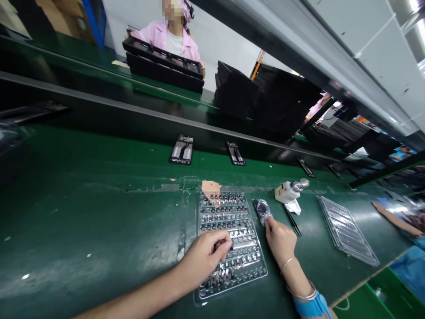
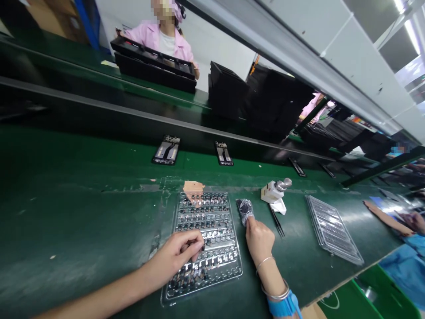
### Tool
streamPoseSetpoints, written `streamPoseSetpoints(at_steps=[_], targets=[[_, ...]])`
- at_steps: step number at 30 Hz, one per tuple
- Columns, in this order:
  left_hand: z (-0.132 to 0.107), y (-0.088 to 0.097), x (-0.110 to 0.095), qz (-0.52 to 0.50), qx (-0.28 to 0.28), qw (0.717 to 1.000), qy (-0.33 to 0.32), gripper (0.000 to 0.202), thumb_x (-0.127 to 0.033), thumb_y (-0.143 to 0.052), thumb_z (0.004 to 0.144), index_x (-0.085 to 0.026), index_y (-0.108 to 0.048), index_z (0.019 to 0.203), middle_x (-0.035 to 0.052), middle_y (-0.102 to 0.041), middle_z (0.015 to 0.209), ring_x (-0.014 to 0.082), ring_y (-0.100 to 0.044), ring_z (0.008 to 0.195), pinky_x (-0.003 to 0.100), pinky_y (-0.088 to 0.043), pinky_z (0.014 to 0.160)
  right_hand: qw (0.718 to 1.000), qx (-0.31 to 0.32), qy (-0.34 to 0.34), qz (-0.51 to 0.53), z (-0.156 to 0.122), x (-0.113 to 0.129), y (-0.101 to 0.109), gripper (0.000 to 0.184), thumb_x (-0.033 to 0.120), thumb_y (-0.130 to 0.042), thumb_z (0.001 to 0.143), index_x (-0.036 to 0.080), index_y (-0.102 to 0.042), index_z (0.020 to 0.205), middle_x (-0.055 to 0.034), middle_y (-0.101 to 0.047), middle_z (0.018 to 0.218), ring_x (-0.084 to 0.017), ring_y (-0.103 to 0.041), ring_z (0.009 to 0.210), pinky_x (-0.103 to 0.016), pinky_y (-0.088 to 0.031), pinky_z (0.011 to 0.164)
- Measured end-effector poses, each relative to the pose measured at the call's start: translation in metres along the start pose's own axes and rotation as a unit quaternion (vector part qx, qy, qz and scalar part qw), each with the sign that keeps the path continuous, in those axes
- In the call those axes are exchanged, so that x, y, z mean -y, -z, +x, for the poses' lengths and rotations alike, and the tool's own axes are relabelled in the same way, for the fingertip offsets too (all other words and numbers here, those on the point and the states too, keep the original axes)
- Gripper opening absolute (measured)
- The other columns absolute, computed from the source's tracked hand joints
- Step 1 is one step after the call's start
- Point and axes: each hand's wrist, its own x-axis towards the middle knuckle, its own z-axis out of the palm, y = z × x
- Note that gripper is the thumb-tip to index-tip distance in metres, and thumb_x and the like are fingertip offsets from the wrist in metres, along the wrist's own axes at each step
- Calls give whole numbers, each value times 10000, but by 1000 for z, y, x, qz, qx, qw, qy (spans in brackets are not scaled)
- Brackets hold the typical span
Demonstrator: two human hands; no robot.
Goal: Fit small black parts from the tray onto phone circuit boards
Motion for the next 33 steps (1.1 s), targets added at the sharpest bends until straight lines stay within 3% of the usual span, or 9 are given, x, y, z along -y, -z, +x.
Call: streamPoseSetpoints(at_steps=[6,10,13,18,24,27,33], targets=[[4,4,1,-90,2,996,29,225,-261,-395,864,-172,-493,682,-34,-521,558,83,-413,494,206,-319,531,998,-37,-34,29,-9,5,12,296,305,-420,859,170,-683,865,-44,-618,546,-136,-526,491,-232,-258,481],[6,6,-1,-146,-5,988,42,200,-265,-414,852,-169,-504,701,-36,-514,543,78,-395,472,207,-324,519,975,-31,-97,198,-15,17,29,232,362,-505,819,184,-652,841,22,-495,492,-111,-451,454,-222,-314,499],[7,7,-4,-162,-11,985,48,193,-264,-433,839,-165,-500,687,-36,-508,534,76,-390,468,207,-317,508,917,24,-119,381,-14,34,44,191,361,-549,794,179,-602,766,37,-453,507,-107,-415,466,-221,-335,489],[9,7,-6,-191,-17,980,52,184,-267,-460,815,-156,-493,672,-40,-492,517,73,-387,456,196,-301,480,792,153,-87,584,-2,67,62,157,331,-648,721,179,-613,736,2,-584,596,-129,-521,525,-237,-411,514],[8,8,-4,-215,-16,975,51,171,-243,-452,816,-150,-488,676,-41,-477,527,70,-383,469,183,-294,471,729,200,-69,651,2,79,56,67,263,-710,663,208,-674,679,8,-635,576,-131,-556,520,-234,-426,510],[7,9,-5,-213,-15,976,48,189,-262,-455,823,-151,-483,672,-43,-472,525,69,-378,467,182,-291,469,727,188,-68,657,0,77,51,36,236,-710,663,221,-682,682,13,-643,577,-128,-557,522,-231,-428,508],[8,9,-6,-217,-10,975,49,184,-250,-459,820,-154,-472,663,-45,-464,528,68,-377,470,179,-280,460,776,103,-28,622,-1,81,57,34,207,-700,679,222,-674,664,-3,-661,627,-159,-596,613,-256,-467,553]])
